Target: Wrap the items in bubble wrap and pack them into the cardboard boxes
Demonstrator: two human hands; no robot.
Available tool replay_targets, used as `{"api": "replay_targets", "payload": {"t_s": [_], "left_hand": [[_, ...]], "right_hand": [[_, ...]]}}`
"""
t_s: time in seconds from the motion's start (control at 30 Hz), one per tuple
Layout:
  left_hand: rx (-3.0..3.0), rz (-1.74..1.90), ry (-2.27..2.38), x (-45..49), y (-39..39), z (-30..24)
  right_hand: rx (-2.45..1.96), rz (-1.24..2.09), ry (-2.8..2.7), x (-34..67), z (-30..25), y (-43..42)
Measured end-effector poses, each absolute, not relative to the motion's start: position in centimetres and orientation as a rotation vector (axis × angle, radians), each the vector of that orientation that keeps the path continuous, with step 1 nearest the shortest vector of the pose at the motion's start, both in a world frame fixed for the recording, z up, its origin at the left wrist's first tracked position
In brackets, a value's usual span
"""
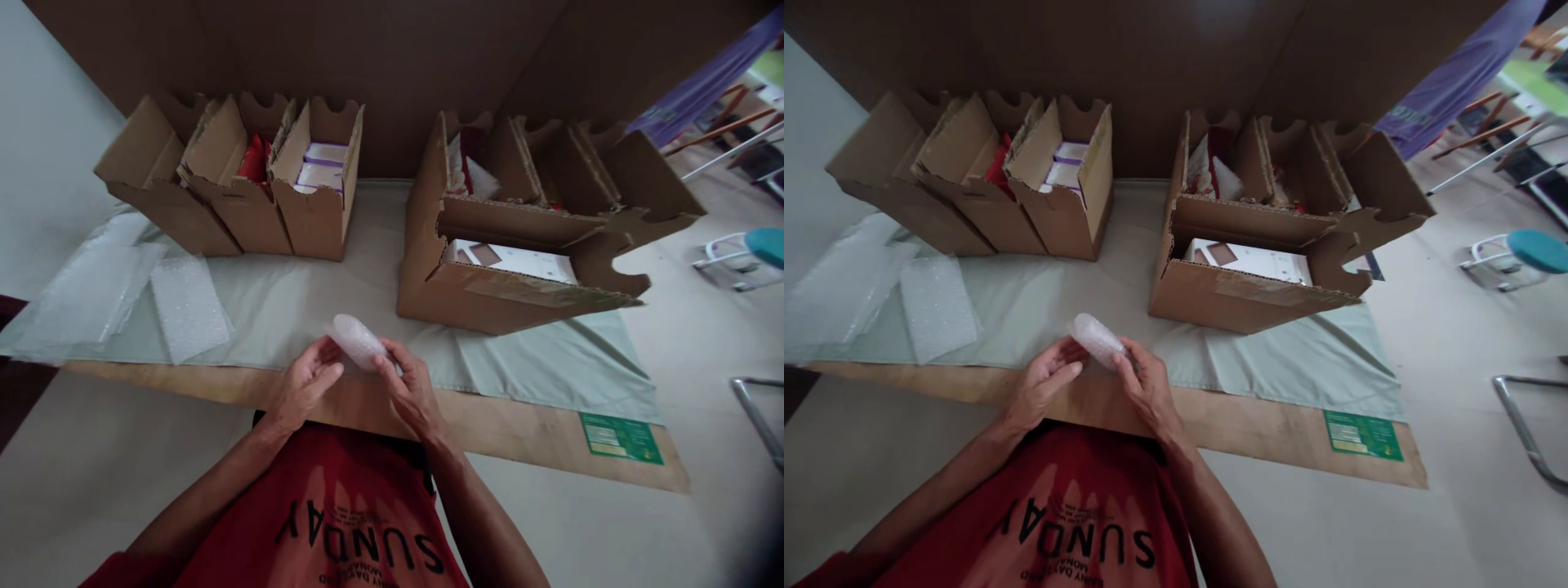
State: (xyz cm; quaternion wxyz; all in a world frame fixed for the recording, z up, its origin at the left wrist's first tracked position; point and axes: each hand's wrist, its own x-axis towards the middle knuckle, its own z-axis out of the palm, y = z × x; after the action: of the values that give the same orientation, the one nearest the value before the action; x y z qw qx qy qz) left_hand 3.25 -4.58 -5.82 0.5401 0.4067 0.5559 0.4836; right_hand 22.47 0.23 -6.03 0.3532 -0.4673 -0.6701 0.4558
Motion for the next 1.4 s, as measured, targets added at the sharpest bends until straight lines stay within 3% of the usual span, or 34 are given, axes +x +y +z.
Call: {"api": "replay_targets", "payload": {"t_s": [0.17, 0.37, 0.53, 0.73, 1.0, 1.3, 1.4], "left_hand": [[0.839, 1.117, 1.136, 4.4, -3.9, -5.3], [1.365, 0.942, 1.432, 4.3, -4.4, -3.7], [1.909, 0.865, 1.325, 6.8, -4.5, -1.9], [1.832, 0.882, 1.292, 7.5, -3.5, -0.5], [1.544, 1.101, 1.529, 4.0, -1.3, -6.1], [1.728, 1.163, 1.48, 3.6, -1.4, -9.8], [1.799, 1.148, 1.471, 3.5, -1.3, -10.0]], "right_hand": [[-1.087, 1.532, -1.506, 22.3, -5.5, -2.0], [-1.154, 1.129, -1.82, 26.4, -2.2, -1.9], [-1.057, 0.845, -2.225, 27.6, 1.3, -1.8], [-1.113, 0.698, -2.182, 28.5, 4.1, -0.9], [-1.438, 0.104, -1.708, 34.3, 13.9, 8.5], [-1.779, 0.373, -2.203, 30.3, 19.6, 19.4], [-1.954, 0.284, -2.317, 28.9, 20.8, 21.0]]}}
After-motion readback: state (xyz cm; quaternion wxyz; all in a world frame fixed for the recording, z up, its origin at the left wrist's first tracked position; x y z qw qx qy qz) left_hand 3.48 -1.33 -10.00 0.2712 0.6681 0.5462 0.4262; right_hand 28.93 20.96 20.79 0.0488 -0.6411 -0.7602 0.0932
